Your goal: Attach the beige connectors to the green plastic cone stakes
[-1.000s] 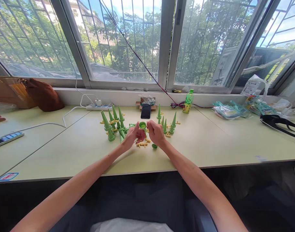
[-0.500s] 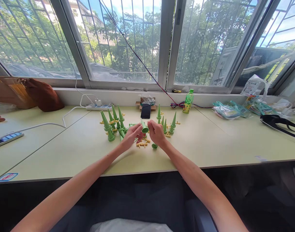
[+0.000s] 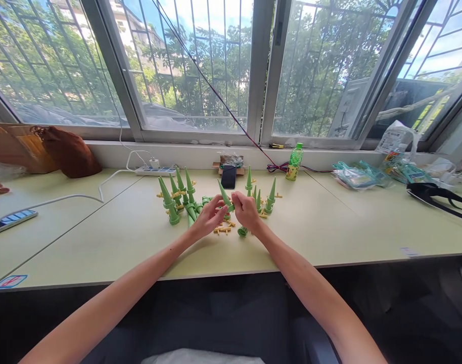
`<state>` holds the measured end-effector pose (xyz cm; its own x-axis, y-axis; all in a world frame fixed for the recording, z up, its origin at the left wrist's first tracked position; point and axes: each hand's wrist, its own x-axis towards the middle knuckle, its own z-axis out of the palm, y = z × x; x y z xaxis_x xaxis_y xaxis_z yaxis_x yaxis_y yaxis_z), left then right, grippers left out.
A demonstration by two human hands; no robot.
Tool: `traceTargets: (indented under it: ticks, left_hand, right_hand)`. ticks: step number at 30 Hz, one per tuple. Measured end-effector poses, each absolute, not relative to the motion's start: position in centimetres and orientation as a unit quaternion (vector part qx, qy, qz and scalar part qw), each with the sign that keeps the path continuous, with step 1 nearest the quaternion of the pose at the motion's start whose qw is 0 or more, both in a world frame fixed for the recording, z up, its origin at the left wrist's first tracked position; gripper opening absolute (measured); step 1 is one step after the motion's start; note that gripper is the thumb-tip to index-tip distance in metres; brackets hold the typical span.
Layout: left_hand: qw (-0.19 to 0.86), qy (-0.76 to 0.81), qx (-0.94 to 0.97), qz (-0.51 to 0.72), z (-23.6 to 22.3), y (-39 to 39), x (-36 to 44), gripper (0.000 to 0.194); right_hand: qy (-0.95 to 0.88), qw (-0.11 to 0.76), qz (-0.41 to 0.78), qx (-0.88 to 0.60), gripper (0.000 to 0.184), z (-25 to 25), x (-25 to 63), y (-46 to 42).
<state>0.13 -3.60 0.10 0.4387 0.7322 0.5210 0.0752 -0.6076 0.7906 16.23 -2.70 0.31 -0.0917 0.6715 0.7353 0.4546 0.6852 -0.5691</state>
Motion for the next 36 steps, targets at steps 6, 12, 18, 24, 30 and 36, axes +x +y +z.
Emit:
traceTargets:
  ticks: [6, 12, 18, 24, 30, 36]
  left_hand:
    - [0.336, 0.259, 0.786, 0.449, -0.3, -3.4, 0.0, 0.026]
    - [0.326, 0.256, 0.792, 0.448, -0.6, -3.2, 0.0, 0.024]
    - [0.302, 0.26, 0.798, 0.452, -0.7, -3.1, 0.0, 0.029]
    - [0.26, 0.258, 0.81, 0.458, -1.1, -2.7, -0.1, 0.034]
    - [0.152, 0.265, 0.837, 0.453, -1.7, -2.2, -0.5, 0.033]
    - [0.069, 0.25, 0.853, 0.453, -1.6, -2.0, -0.8, 0.036]
  right_hand:
    - [-0.738, 0.544, 0.101, -0.387, 0.043, 0.3, 16.3, -2.6]
    - [-0.743, 0.536, 0.089, -0.391, 0.04, 0.1, 16.4, -2.4]
    - [-0.752, 0.533, 0.065, -0.383, 0.037, -0.1, 16.5, -2.1]
    - [-0.758, 0.521, 0.064, -0.388, 0.038, -0.1, 16.5, -2.1]
    - [-0.746, 0.52, 0.095, -0.405, 0.041, 0.0, 16.4, -2.2]
    - [-0.739, 0.524, 0.114, -0.408, 0.042, 0.1, 16.3, -2.2]
